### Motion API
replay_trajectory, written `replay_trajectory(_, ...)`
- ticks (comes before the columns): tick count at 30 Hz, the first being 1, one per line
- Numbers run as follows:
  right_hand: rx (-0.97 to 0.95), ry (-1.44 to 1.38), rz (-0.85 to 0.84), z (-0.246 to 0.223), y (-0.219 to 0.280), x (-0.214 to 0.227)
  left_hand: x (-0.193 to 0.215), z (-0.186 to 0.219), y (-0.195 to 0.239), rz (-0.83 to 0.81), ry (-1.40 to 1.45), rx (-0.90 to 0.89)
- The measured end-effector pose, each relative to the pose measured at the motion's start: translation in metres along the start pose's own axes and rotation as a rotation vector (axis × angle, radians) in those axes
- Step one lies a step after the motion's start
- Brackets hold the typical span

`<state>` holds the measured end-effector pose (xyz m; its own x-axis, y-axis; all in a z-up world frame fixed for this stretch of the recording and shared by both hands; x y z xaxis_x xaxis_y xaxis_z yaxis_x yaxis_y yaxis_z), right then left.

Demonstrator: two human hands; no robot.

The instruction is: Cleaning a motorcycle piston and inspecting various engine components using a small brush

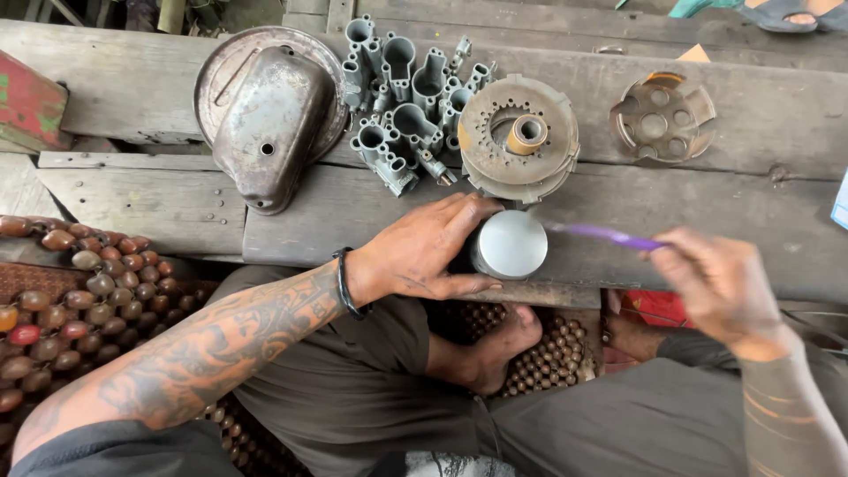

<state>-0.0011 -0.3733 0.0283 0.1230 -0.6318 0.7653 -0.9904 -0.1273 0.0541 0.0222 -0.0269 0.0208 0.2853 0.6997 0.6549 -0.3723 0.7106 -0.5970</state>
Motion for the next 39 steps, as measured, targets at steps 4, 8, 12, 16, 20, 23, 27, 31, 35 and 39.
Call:
replay_trajectory(4,0.05,-0.719,0.128,0.016,0.015,0.015,-0.002,0.001,0.001,-0.006,-0.016,-0.007)
replay_trajectory(8,0.004,-0.593,-0.05,0.023,-0.001,-0.001,0.0,0.007,-0.002,0.002,-0.048,-0.015)
replay_trajectory(12,-0.097,-0.287,-0.044,0.011,0.005,0.002,-0.003,0.003,0.003,0.007,-0.061,-0.004)
replay_trajectory(16,-0.059,-0.618,-0.019,0.034,0.005,0.004,-0.003,0.003,0.003,0.0,-0.066,-0.004)
replay_trajectory(20,-0.129,0.044,-0.06,-0.016,-0.003,-0.006,-0.002,0.002,0.001,0.015,-0.037,-0.012)
replay_trajectory(23,0.126,-0.594,0.127,0.012,0.005,0.008,-0.003,0.001,0.001,0.012,-0.016,-0.001)
replay_trajectory(27,0.109,-0.639,0.291,0.036,-0.002,0.003,-0.002,0.0,-0.001,-0.009,-0.031,0.009)
replay_trajectory(31,-0.038,-0.098,0.142,-0.029,-0.014,-0.012,-0.001,0.003,-0.002,-0.008,-0.037,0.014)
replay_trajectory(35,-0.056,-0.499,0.21,-0.004,0.005,0.004,0.0,0.004,-0.002,-0.001,-0.004,0.008)
replay_trajectory(39,-0.012,-0.532,0.195,0.009,-0.003,-0.009,0.001,0.005,-0.003,-0.005,-0.002,0.005)
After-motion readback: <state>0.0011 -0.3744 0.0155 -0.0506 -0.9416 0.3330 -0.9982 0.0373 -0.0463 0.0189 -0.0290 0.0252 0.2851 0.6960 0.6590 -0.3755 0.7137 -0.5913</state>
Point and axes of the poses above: each hand's wrist, its own y-axis away from the middle knuckle, its own x-axis out of the back of the hand, z = x × y, the point moved 4 cm from there along -y, towards the middle knuckle, and after that the axes turned 15 degrees about -x, right-handed, at the moved point
